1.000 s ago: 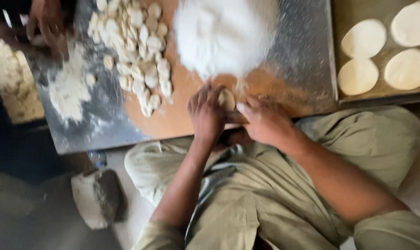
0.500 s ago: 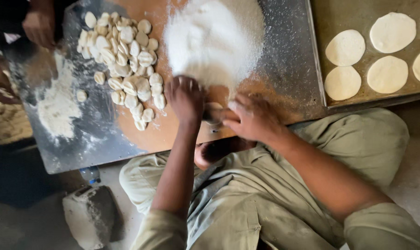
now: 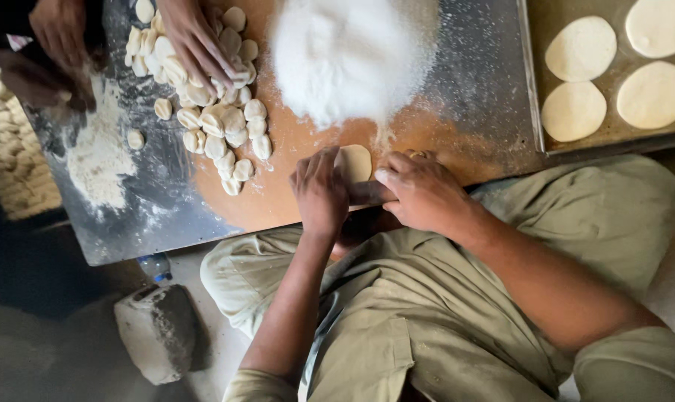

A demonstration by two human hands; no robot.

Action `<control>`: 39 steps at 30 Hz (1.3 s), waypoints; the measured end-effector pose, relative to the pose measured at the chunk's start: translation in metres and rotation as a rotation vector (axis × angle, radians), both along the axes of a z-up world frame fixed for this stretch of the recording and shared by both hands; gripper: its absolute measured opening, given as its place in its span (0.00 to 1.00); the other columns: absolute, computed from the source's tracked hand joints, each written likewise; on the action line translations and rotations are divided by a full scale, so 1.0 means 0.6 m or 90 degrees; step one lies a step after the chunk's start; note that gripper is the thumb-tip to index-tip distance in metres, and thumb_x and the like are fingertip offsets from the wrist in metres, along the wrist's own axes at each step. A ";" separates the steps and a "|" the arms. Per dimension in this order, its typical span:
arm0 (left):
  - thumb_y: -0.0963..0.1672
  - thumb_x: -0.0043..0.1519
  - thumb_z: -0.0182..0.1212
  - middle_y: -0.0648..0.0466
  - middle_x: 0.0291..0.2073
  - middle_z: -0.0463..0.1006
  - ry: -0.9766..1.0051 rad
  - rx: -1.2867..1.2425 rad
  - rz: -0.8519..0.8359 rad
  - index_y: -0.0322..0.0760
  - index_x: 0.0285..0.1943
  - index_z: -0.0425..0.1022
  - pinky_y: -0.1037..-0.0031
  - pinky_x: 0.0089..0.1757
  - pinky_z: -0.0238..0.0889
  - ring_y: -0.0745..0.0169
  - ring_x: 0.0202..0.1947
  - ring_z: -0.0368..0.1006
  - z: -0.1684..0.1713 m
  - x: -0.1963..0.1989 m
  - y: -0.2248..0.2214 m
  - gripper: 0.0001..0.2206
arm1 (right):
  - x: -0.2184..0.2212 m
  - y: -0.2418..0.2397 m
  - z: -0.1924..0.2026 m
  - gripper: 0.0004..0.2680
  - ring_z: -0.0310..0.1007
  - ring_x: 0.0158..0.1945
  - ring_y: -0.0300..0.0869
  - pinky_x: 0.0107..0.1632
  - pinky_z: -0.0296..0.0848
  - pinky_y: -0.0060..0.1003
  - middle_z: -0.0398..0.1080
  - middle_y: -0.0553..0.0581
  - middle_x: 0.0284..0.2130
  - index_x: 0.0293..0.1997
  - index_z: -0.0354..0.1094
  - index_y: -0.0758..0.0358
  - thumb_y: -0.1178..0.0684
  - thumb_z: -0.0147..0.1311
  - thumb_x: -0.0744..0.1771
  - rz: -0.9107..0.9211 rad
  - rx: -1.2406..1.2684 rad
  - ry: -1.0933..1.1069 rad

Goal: The person sits on the floor and repeatedly rolls small dough balls into flat circular discs using a small rolling pin. The person dips each dough ball into flour, flattens it, and places the finished disc onto a nearby metal tray.

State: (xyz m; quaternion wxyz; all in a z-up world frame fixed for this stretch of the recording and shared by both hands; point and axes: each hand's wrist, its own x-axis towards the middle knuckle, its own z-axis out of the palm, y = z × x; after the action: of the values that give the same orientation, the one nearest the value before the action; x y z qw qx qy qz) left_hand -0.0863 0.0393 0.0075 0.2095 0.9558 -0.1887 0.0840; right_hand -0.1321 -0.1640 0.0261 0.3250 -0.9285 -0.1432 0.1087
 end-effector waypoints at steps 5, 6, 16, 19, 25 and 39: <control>0.38 0.57 0.62 0.49 0.38 0.81 0.258 -0.029 -0.041 0.36 0.41 0.79 0.63 0.44 0.69 0.48 0.41 0.77 0.061 0.065 -0.032 0.06 | 0.003 -0.021 -0.004 0.17 0.74 0.46 0.55 0.50 0.71 0.52 0.71 0.62 0.43 0.47 0.72 0.62 0.50 0.67 0.57 0.039 0.032 -0.072; 0.38 0.60 0.61 0.49 0.37 0.82 0.324 -0.030 -0.060 0.37 0.40 0.80 0.66 0.43 0.71 0.51 0.40 0.80 0.075 0.081 -0.050 0.03 | 0.001 -0.024 -0.007 0.18 0.74 0.45 0.56 0.50 0.70 0.53 0.71 0.62 0.41 0.44 0.73 0.62 0.47 0.68 0.55 0.037 0.045 -0.078; 0.39 0.66 0.52 0.49 0.56 0.79 -0.138 0.021 -0.393 0.37 0.62 0.77 0.46 0.66 0.52 0.45 0.65 0.66 0.087 0.172 -0.448 0.16 | -0.010 0.001 -0.120 0.02 0.73 0.44 0.52 0.49 0.71 0.47 0.72 0.58 0.36 0.37 0.71 0.58 0.54 0.56 0.66 0.016 0.080 -0.008; 0.42 0.63 0.53 0.47 0.60 0.75 -0.055 0.193 -0.407 0.40 0.50 0.77 0.20 0.57 0.32 0.39 0.70 0.56 0.040 0.148 -0.488 0.10 | -0.008 0.016 -0.152 0.06 0.74 0.45 0.52 0.50 0.71 0.47 0.73 0.58 0.38 0.40 0.70 0.59 0.53 0.57 0.64 -0.052 0.418 0.065; 0.47 0.69 0.60 0.49 0.70 0.69 0.025 0.092 -0.255 0.43 0.69 0.70 0.38 0.72 0.36 0.47 0.76 0.54 0.004 0.086 -0.244 0.19 | -0.001 -0.022 -0.077 0.10 0.75 0.42 0.56 0.47 0.72 0.51 0.74 0.60 0.38 0.40 0.73 0.60 0.51 0.62 0.59 0.024 0.137 -0.055; 0.45 0.69 0.53 0.25 0.75 0.49 0.036 0.082 0.196 0.21 0.76 0.54 0.46 0.70 0.39 0.26 0.77 0.43 -0.070 -0.042 0.206 0.29 | 0.029 -0.036 0.007 0.17 0.71 0.46 0.51 0.44 0.73 0.48 0.69 0.62 0.43 0.57 0.74 0.67 0.51 0.67 0.64 -0.233 -0.109 -0.184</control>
State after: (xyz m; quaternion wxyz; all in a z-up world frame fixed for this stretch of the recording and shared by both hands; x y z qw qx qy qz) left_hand -0.1112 0.1630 -0.0346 0.1375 0.9868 -0.0388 0.0758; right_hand -0.1148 -0.1859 0.0303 0.2352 -0.9691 -0.0078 -0.0739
